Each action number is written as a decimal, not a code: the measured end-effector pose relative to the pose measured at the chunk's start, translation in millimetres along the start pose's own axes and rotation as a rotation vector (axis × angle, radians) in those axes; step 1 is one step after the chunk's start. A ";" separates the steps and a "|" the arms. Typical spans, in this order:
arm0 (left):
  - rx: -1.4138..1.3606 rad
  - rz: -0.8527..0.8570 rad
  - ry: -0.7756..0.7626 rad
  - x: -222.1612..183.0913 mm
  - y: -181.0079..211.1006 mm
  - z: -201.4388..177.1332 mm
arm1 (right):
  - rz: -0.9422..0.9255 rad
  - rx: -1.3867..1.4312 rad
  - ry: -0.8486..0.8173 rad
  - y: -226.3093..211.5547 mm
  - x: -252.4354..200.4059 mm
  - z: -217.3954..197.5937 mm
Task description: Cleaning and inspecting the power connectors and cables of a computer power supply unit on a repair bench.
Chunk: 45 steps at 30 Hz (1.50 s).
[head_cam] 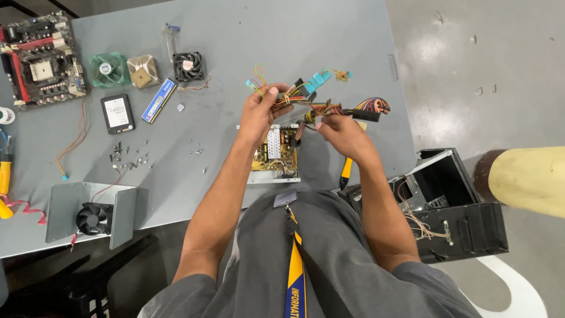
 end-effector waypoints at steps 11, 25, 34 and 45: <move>0.277 -0.034 -0.051 -8.0 -2.7 42.4 | -0.815 -0.277 0.528 -79.7 -21.5 -33.0; 0.643 -0.033 -0.236 -7.7 -1.2 60.6 | -0.795 0.061 0.564 -37.6 5.9 -30.3; 0.875 -0.102 -0.097 -24.4 21.7 75.3 | -0.811 -0.172 0.413 -55.5 4.5 -28.9; 0.845 -0.172 -0.024 2.6 -14.2 28.7 | -0.734 -0.461 0.335 -38.1 38.1 -9.0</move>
Point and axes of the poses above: each hand's wrist, its own x-axis towards the middle knuckle, its own z-axis out of the palm, y = z × x, the point moved 10 cm from there along x, towards the middle knuckle, and after that the axes turned 5 degrees about -y, right-handed, at the moved point
